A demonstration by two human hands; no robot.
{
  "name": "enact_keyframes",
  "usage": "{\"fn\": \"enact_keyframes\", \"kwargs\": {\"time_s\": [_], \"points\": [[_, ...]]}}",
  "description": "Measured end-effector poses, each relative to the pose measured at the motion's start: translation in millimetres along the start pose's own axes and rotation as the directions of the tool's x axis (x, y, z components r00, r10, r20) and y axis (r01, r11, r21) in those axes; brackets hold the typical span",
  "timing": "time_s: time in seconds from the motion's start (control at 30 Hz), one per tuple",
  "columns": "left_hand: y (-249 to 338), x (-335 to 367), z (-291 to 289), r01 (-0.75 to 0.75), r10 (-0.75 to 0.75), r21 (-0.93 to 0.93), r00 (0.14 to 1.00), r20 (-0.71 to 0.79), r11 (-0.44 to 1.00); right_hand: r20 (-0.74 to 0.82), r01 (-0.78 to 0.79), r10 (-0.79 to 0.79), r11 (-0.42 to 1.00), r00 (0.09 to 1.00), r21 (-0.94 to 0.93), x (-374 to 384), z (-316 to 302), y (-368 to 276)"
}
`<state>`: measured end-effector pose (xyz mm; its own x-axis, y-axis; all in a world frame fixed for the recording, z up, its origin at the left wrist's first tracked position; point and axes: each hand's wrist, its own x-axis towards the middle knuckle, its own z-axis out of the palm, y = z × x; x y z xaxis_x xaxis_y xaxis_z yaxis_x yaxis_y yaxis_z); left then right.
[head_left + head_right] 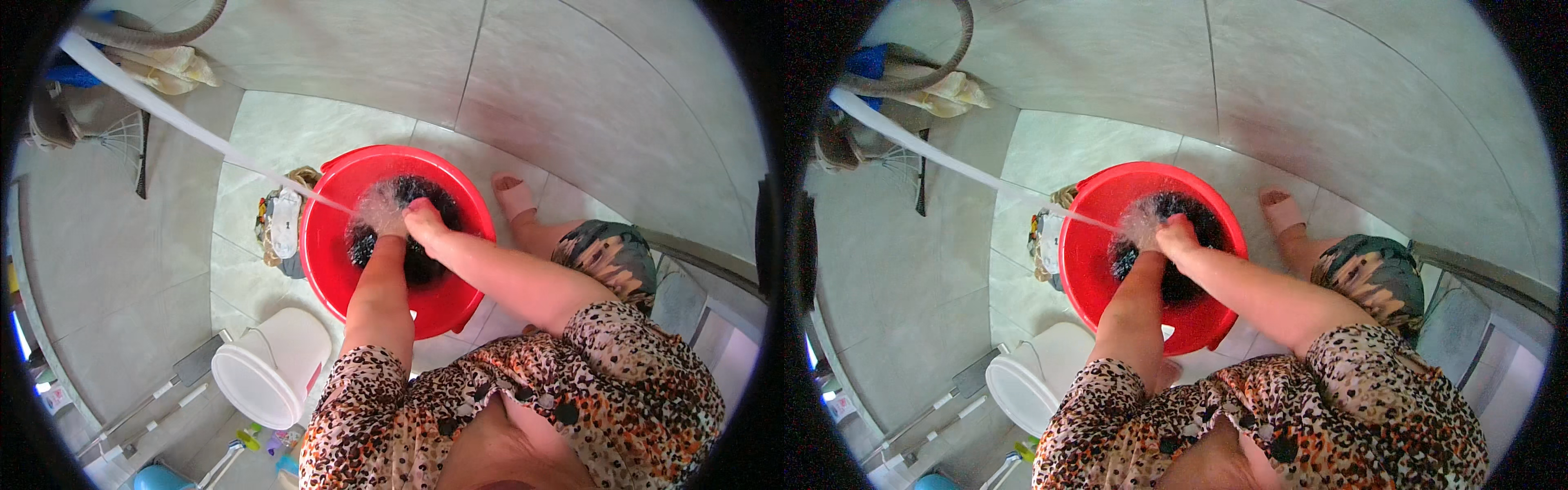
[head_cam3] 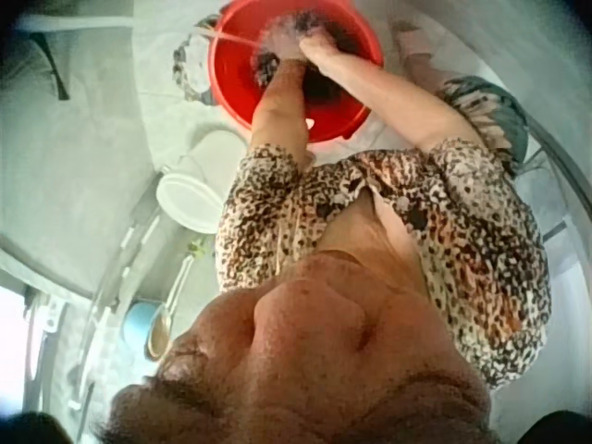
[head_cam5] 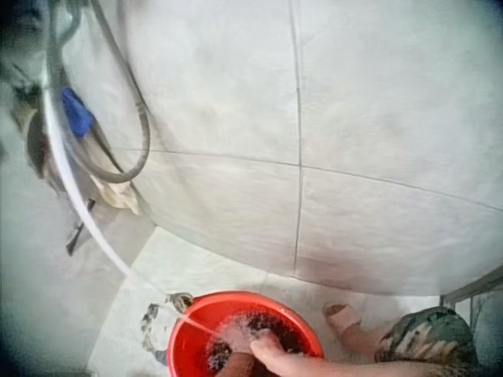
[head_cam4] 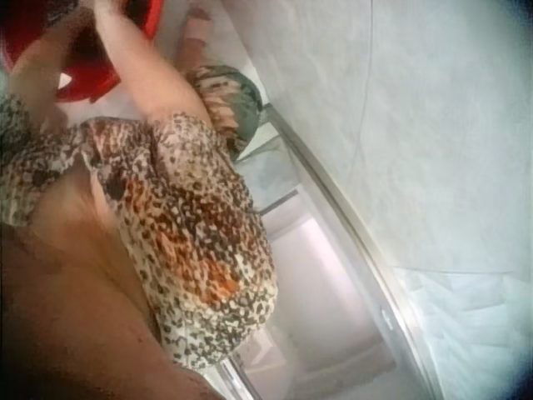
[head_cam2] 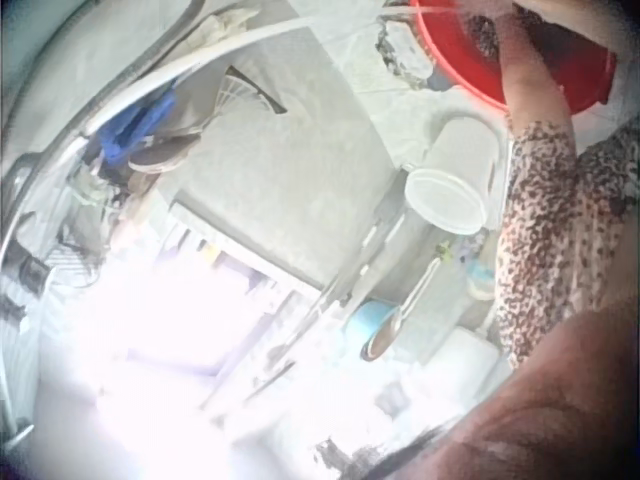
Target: The person washes a black garment by hand in a red bucket filled with water. They repeatedly submerge, scrub, and wring out the fabric, then rinse it under a running tap before placing it aside.
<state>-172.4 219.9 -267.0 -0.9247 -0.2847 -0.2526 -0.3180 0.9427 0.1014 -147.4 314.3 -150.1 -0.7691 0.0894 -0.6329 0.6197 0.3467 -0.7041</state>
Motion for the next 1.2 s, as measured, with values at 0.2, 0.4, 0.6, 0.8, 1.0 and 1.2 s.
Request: {"fn": "enact_keyframes", "kwargs": {"time_s": [0.2,0.4,0.6,0.8,1.0,1.2], "points": [[-39,1,-85,0.136,-0.082,-0.822,0.991,0.108,0.553,0.094,-0.250,0.233,0.921,0.968,0.299,21,12,-6],[21,-114,-201,-0.209,0.195,-0.865,0.972,-0.133,0.456,0.678,-0.532,-0.192,0.485,0.709,0.694,56,6,-8],[69,-145,-180,-0.573,0.419,-0.162,0.737,-0.530,0.803,0.523,-0.269,-0.494,0.496,0.694,0.826,4,-5,-13],[-60,-30,-124,0.081,-0.240,-0.411,0.905,-0.351,0.908,0.552,-0.412,-0.055,0.605,0.832,0.681,-2,43,-18],[-92,-39,-112,-0.001,-0.019,-0.952,1.000,-0.007,0.307,0.135,0.349,-0.359,0.933,0.924,0.089,-3,26,-48],[-116,-42,-106,0.287,0.140,-0.937,0.955,0.263,-0.198,0.522,0.059,-0.306,0.898,0.796,0.435,-44,22,-63]]}}
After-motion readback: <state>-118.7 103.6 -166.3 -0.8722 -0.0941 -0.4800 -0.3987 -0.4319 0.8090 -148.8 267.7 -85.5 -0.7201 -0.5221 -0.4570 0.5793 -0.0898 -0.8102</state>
